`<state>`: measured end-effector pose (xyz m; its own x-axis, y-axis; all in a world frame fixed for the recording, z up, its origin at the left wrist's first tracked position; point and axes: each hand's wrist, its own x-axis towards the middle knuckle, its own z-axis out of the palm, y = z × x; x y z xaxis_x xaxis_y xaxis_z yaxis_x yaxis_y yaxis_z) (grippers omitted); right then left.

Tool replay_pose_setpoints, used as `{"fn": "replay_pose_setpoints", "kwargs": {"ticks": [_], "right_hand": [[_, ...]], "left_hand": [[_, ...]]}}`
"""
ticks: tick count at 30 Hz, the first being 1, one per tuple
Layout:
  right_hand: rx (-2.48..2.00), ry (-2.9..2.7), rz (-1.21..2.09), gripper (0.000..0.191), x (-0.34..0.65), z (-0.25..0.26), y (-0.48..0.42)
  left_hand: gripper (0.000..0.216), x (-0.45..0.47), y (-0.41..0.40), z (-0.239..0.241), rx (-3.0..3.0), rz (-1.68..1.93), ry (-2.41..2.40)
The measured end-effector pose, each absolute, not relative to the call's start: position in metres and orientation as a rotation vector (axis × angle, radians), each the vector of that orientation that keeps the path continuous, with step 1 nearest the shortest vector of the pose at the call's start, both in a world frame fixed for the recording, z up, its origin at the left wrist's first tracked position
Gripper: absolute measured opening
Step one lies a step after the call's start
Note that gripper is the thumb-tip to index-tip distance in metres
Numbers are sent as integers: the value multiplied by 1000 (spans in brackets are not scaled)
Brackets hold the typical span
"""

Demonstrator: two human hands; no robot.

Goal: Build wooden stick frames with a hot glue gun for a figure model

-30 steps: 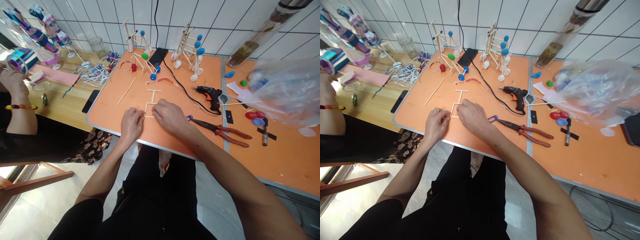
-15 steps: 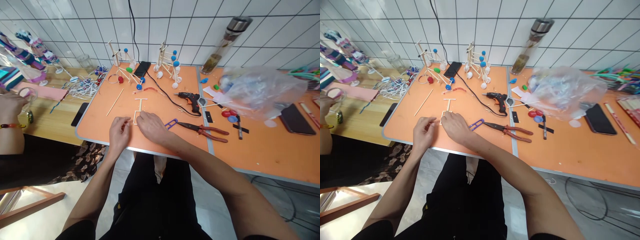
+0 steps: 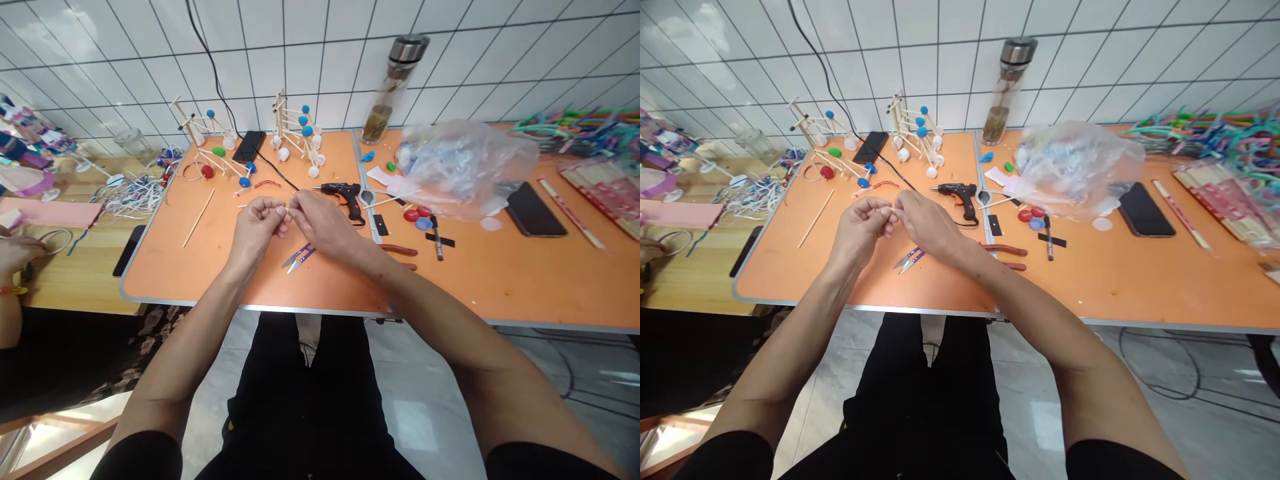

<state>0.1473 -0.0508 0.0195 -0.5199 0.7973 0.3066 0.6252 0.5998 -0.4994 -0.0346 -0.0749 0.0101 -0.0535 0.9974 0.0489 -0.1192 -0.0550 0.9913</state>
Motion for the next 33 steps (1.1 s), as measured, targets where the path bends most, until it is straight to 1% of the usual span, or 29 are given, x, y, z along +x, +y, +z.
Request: {"fn": "replay_pose_setpoints", "kwargs": {"ticks": [4,6,7,9,12,15,18,21,25,31,33], "right_hand": [[-1101,-2084,409,20,180,9,-28],[-1103,-1927,417,17,191,1,-15],[-1087,-1861,441,17,195,-3,-10],[-1080,-1742,509,24,200,-10,-1],[-1094,-1643,657,28,203,-15,6],[-1111,-1618,716,18,204,-15,9],[-1118,-1643,737,4,205,-14,10],[-1110,-1630,788,8,205,-14,12],[-1139,-1575,819,8,203,-14,14],[-1215,-1635,717,19,203,-10,6],[-1215,-1603,723,23,207,-9,4]], "left_hand": [[17,5,-38,17,1090,1219,1065],[22,23,-24,19,1093,1241,1063],[24,31,-18,18,1093,1266,1058],[28,44,-9,16,1076,1309,1050],[27,53,-2,8,1064,1312,1023],[25,52,1,-1,1076,1278,1010],[29,50,3,-7,1097,1273,1034],[28,48,3,-8,1153,1280,1064],[19,46,2,-9,1253,1243,1131],[21,52,-3,-16,1757,1189,1418],[20,56,-6,-18,1905,1088,1507]]}}
